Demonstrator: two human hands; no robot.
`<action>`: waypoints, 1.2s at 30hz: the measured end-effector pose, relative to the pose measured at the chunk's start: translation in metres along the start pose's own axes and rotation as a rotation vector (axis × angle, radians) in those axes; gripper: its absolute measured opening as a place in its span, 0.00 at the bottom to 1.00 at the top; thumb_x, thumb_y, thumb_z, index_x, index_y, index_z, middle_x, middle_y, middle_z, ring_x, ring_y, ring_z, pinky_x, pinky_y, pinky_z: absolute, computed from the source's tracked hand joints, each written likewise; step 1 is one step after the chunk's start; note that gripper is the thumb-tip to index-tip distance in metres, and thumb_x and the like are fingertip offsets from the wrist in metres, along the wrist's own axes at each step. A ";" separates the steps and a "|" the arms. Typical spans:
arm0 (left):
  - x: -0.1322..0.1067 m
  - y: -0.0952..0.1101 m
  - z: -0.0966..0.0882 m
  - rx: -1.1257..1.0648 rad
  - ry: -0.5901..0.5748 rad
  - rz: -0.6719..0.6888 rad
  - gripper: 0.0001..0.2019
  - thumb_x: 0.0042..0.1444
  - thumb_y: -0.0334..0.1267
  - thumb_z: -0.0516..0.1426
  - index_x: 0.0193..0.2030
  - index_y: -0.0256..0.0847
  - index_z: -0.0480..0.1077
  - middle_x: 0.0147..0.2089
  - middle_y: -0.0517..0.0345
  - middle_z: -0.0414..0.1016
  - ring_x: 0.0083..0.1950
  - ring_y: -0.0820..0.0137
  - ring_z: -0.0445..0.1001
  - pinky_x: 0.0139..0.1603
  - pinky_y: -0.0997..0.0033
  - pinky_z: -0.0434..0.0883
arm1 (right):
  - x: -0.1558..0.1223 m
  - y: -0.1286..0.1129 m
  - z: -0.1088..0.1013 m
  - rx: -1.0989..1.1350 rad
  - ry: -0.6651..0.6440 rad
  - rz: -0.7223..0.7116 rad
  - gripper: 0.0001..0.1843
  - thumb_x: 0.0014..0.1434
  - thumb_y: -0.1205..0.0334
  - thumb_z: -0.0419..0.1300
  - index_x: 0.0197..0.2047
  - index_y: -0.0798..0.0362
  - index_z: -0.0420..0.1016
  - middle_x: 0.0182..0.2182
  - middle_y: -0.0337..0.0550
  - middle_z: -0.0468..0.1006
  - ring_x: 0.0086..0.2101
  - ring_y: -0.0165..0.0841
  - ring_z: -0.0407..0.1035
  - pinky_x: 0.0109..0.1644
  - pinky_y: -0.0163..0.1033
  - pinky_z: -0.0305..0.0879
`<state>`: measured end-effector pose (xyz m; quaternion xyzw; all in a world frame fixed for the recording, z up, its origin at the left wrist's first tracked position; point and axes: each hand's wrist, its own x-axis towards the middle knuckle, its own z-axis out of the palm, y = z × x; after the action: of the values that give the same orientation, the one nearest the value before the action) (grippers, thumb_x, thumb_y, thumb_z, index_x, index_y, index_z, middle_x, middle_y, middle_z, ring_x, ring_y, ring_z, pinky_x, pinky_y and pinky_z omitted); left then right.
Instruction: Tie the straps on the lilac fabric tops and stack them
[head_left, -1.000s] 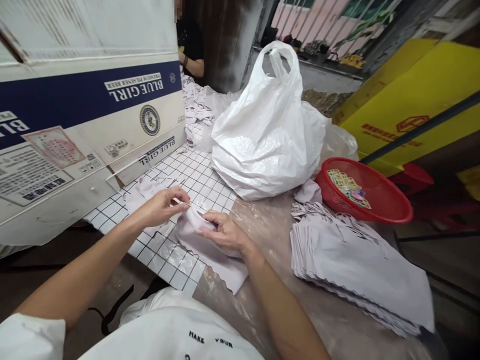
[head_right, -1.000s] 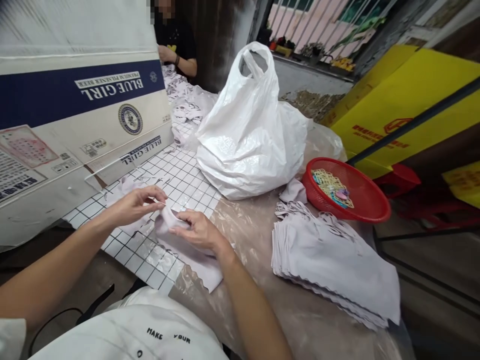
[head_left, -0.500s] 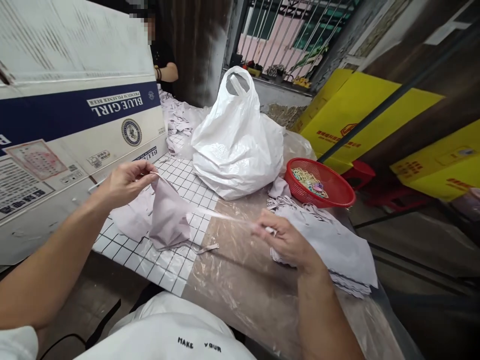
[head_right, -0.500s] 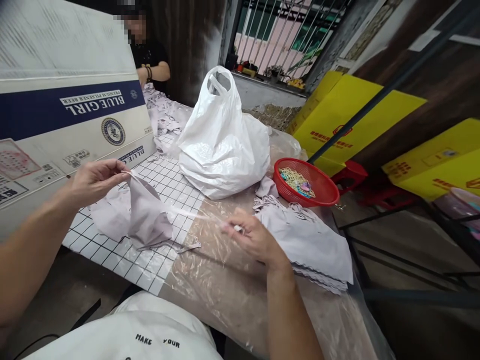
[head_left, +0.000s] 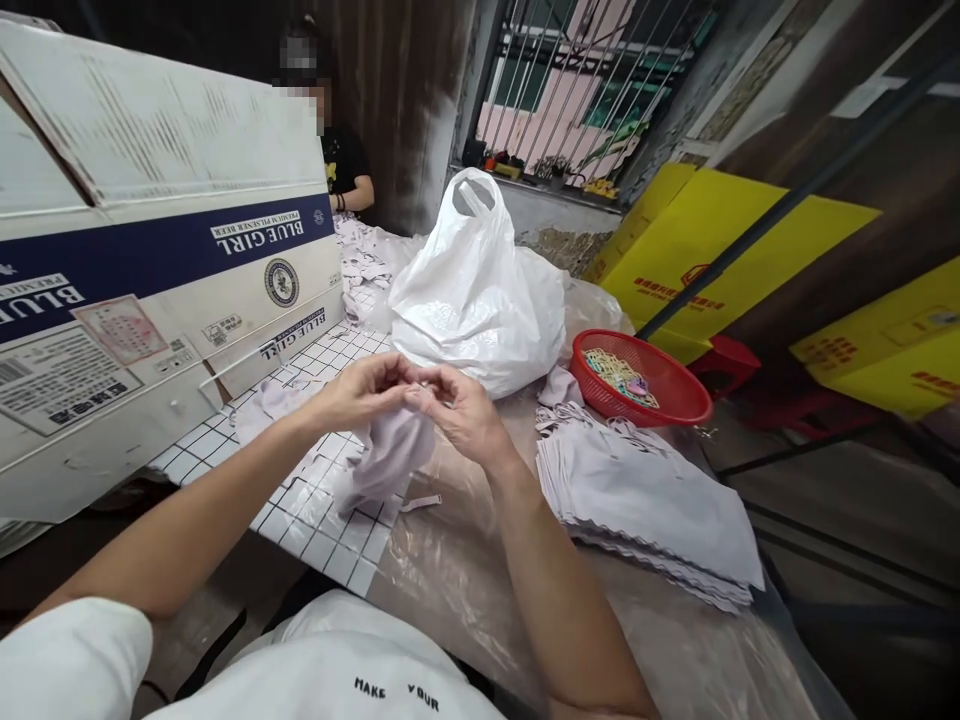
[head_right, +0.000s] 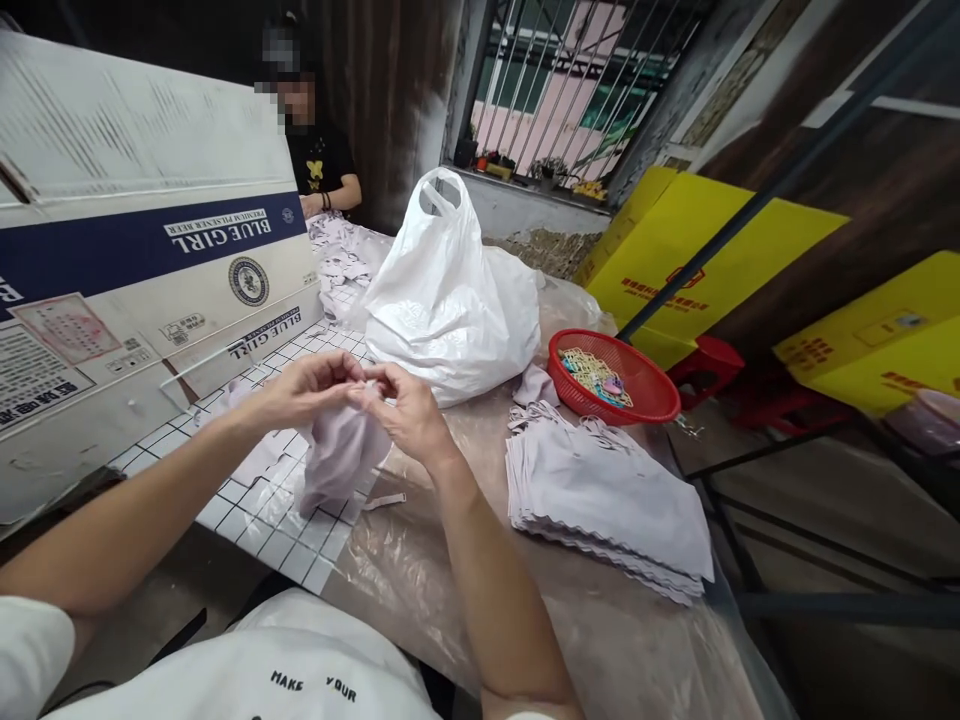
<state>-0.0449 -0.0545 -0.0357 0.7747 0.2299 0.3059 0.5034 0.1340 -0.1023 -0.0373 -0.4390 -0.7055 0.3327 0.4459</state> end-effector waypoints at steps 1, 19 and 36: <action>-0.004 -0.007 0.004 0.019 0.043 -0.004 0.13 0.59 0.47 0.58 0.41 0.38 0.68 0.35 0.57 0.71 0.32 0.73 0.68 0.32 0.74 0.66 | 0.001 0.002 -0.001 0.013 0.019 0.028 0.13 0.60 0.53 0.62 0.40 0.54 0.76 0.34 0.41 0.77 0.35 0.32 0.71 0.41 0.38 0.68; -0.031 -0.046 0.031 0.326 0.467 0.002 0.19 0.57 0.48 0.60 0.52 0.40 0.72 0.47 0.49 0.77 0.43 0.65 0.76 0.40 0.67 0.73 | -0.007 0.007 -0.013 -0.122 0.140 0.043 0.12 0.61 0.54 0.58 0.31 0.53 0.73 0.27 0.39 0.73 0.30 0.31 0.65 0.34 0.35 0.62; -0.007 -0.050 0.035 -0.408 0.315 -0.300 0.15 0.47 0.47 0.66 0.25 0.37 0.72 0.23 0.62 0.69 0.24 0.78 0.63 0.26 0.78 0.60 | -0.020 0.011 -0.028 -0.080 0.163 0.087 0.13 0.61 0.52 0.59 0.31 0.52 0.73 0.29 0.39 0.75 0.31 0.31 0.68 0.36 0.35 0.64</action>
<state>-0.0274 -0.0623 -0.0942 0.5579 0.3508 0.3844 0.6464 0.1673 -0.1145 -0.0430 -0.5124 -0.6599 0.2864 0.4690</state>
